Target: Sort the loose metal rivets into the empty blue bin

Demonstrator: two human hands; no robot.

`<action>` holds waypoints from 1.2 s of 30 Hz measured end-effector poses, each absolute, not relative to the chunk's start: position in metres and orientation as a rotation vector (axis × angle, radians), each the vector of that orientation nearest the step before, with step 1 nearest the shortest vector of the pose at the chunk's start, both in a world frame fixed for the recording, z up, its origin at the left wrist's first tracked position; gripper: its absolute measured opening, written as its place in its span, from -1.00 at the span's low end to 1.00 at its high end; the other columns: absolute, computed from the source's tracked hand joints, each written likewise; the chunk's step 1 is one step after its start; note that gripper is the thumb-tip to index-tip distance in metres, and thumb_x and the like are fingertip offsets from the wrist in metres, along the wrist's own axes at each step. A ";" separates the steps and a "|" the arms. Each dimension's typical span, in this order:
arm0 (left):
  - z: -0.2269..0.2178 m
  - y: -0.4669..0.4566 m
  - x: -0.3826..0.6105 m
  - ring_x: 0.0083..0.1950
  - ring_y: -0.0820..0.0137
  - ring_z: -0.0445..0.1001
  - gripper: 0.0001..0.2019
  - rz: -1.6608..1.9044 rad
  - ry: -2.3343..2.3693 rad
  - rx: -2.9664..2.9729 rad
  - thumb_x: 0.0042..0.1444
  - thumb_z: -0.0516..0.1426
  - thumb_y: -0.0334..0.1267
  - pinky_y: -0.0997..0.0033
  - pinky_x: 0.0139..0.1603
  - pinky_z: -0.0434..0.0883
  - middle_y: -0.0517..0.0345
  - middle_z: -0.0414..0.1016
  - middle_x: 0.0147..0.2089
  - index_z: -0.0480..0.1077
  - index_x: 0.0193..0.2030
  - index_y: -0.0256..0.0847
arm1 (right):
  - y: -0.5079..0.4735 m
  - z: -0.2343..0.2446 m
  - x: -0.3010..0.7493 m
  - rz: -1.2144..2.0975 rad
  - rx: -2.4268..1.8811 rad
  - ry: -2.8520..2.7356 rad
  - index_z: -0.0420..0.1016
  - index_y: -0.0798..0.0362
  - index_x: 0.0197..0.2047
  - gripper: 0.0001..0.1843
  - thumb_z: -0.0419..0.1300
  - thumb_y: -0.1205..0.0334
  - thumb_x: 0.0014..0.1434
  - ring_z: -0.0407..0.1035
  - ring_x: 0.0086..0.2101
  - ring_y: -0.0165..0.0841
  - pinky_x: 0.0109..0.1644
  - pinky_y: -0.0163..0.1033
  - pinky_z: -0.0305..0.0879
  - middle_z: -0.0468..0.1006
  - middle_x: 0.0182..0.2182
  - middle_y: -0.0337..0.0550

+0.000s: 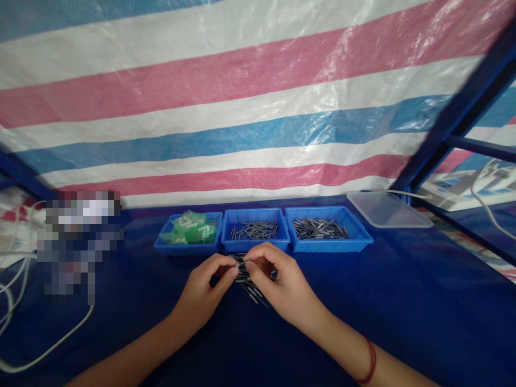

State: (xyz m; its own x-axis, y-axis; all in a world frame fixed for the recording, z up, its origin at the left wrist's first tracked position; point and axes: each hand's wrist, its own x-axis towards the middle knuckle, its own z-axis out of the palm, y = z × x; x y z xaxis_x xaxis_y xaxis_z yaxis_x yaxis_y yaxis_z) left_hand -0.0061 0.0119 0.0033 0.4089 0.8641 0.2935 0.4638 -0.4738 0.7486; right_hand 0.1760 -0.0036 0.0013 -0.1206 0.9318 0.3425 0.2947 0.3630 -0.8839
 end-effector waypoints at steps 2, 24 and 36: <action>0.005 0.012 -0.006 -0.30 0.42 0.41 -0.88 0.952 1.130 2.096 0.22 0.07 -0.28 0.47 -0.26 0.33 0.15 0.46 -0.29 0.42 -0.21 -0.21 | -0.003 0.001 0.176 0.797 -1.142 -1.644 0.43 0.01 -0.27 -0.88 0.10 0.20 0.21 0.36 -0.37 -0.35 -0.32 -0.26 0.33 0.46 -0.35 -0.17; -0.001 0.014 -0.015 -0.03 0.25 0.33 -0.82 0.464 1.225 2.632 0.23 0.09 -0.22 0.20 -0.09 0.24 0.16 0.40 -0.03 0.41 -0.05 -0.06 | 0.044 0.004 0.282 -0.411 -1.730 -1.749 0.50 0.10 -0.23 -0.76 0.10 0.15 0.13 0.38 -0.25 -0.09 -0.14 -0.01 0.27 0.47 -0.26 0.06; 0.003 0.015 -0.011 -0.09 0.29 0.35 -0.90 0.549 1.218 2.610 0.26 0.05 -0.30 0.26 -0.10 0.23 0.12 0.42 -0.09 0.40 -0.18 -0.15 | 0.000 0.008 0.186 0.125 -1.121 -2.189 0.45 0.03 -0.20 -0.89 0.13 0.30 0.19 0.34 -0.19 -0.24 -0.08 -0.09 0.29 0.46 -0.21 -0.07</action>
